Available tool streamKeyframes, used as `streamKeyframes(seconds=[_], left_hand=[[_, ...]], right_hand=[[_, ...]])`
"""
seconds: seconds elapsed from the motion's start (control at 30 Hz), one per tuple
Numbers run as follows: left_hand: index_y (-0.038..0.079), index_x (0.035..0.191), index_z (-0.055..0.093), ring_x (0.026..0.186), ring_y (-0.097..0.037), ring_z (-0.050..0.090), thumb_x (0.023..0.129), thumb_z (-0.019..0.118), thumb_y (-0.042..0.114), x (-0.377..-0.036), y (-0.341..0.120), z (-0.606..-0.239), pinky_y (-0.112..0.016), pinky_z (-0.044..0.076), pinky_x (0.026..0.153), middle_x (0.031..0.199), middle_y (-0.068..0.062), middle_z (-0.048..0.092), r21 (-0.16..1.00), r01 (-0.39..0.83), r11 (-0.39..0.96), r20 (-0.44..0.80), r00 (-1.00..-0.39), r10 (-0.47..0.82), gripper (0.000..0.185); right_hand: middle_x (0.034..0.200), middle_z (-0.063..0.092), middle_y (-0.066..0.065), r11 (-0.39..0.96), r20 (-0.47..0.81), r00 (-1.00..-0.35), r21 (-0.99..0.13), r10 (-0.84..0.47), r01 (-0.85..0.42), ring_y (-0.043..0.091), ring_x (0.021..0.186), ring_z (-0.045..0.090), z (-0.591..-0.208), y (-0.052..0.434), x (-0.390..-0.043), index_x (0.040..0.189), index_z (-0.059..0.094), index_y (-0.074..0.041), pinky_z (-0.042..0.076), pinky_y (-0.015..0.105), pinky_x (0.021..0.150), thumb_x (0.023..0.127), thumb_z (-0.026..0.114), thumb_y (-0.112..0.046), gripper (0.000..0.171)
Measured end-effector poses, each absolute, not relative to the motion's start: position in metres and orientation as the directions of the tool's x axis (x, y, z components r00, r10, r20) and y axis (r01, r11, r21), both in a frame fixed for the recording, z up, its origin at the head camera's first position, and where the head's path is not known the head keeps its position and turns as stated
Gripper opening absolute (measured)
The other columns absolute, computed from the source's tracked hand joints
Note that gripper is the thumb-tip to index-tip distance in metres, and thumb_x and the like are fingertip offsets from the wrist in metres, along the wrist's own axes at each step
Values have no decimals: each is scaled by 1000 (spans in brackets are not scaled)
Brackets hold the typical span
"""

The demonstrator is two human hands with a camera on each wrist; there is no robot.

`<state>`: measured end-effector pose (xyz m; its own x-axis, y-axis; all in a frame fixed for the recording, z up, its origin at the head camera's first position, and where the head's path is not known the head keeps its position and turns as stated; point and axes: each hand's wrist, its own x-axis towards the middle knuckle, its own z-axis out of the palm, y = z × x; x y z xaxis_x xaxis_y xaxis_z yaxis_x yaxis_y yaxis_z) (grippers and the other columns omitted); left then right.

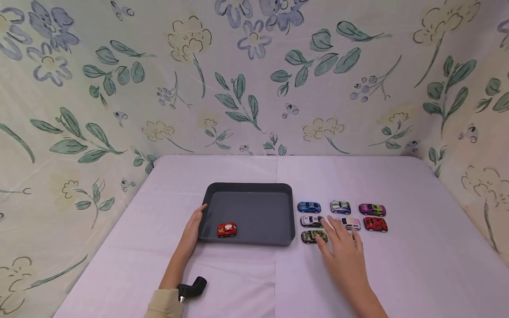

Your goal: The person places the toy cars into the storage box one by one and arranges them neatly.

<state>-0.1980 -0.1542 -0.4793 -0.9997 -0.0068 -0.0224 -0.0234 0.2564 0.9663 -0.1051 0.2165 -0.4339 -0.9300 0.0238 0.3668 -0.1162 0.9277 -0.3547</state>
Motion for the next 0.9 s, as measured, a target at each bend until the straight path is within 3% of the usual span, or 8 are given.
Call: streamKeyframes(seconds=[0.23,0.5,0.9], left_hand=[[11,140,34,140,-33,15,101,27,30,-185,-147,-454,-53,12,113,149,-14,25,966,-33,255,-35,-999,3,44],[11,140,33,140,-31,14,101,28,30,-183,-146,-451,-51,11,114,150,-13,24,967,-31,252,-35,-999,10,44],[11,140,34,140,-32,15,101,29,29,-182,-145,-450,-51,12,113,149,-13,25,968,-26,249,-29,-1000,8,44]], right_hand=[[135,45,20,931,382,-924,-340,12,-129,42,122,40,-438,244,-105,132,45,-5,19,61,104,91,54,-26,47],[137,39,24,922,377,-926,-366,22,-127,50,116,39,-444,278,-108,137,38,-3,27,64,96,93,50,-20,49],[143,27,27,918,251,-962,-398,106,-3,53,122,29,-452,327,-116,138,32,1,24,66,95,95,47,-23,52]])
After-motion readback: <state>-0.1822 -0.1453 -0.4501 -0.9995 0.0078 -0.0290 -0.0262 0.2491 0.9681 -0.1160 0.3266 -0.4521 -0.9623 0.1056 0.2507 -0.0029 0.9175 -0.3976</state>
